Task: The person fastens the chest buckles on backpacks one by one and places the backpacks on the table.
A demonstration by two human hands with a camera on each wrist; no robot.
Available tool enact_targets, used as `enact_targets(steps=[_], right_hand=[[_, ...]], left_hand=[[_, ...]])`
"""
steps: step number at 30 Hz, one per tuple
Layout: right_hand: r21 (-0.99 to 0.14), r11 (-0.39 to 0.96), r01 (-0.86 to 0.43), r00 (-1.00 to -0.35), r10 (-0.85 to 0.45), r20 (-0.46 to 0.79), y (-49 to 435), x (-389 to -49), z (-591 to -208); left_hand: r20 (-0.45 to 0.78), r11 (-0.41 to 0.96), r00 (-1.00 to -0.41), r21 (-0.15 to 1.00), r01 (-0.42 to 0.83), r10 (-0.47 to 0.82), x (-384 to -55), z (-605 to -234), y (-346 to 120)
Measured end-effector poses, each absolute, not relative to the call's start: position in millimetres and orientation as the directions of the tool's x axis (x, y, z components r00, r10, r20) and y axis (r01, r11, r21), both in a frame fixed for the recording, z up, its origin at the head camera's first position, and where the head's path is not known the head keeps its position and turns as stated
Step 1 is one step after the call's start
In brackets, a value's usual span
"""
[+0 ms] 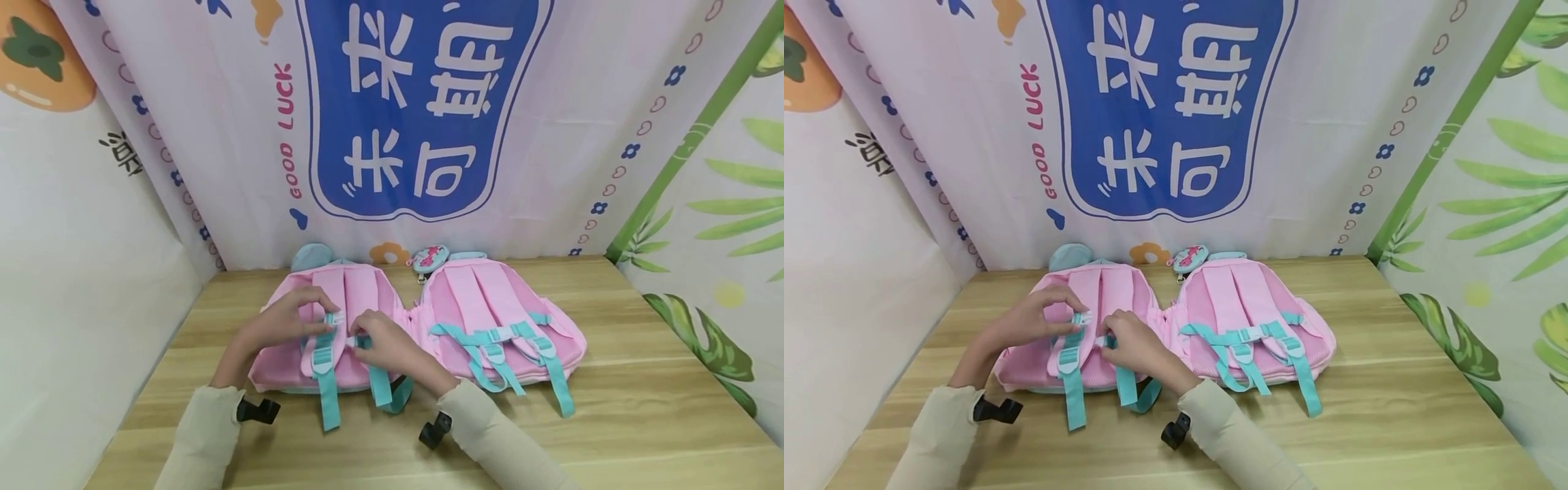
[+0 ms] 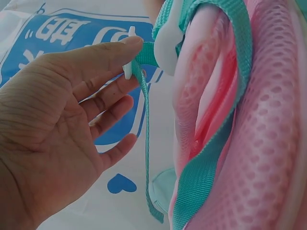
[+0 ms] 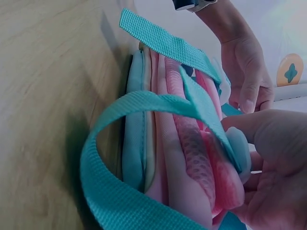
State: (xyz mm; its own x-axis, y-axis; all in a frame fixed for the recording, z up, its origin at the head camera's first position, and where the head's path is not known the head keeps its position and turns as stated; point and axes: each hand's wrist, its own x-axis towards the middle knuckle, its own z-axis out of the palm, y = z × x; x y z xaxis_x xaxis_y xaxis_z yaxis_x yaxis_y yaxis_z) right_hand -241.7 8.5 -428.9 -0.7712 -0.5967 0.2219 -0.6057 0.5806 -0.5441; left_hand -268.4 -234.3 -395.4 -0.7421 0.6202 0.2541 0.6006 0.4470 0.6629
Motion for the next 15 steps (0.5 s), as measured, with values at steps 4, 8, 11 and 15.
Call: enact_targets(steps=[4, 8, 11, 15], right_hand=[[-0.519, 0.613, -0.596, -0.786, -0.577, 0.221, 8.5, -238.8, -426.0], [-0.493, 0.632, -0.597, -0.791, -0.567, 0.231, 8.5, -236.4, -423.2], [-0.469, 0.658, -0.589, -0.800, -0.555, 0.227, 8.4, -234.8, -422.4], [-0.445, 0.696, -0.563, -0.823, -0.525, 0.219, 8.8, -232.9, -422.3]], left_hand=[[0.269, 0.471, -0.746, 0.634, 0.613, 0.609, -265.1, -393.2, -233.8], [0.275, 0.477, -0.750, 0.630, 0.613, 0.602, -261.8, -391.1, -233.9], [0.275, 0.472, -0.747, 0.632, 0.615, 0.605, -260.8, -392.2, -233.0], [0.267, 0.476, -0.750, 0.634, 0.610, 0.605, -260.7, -395.4, -230.5]])
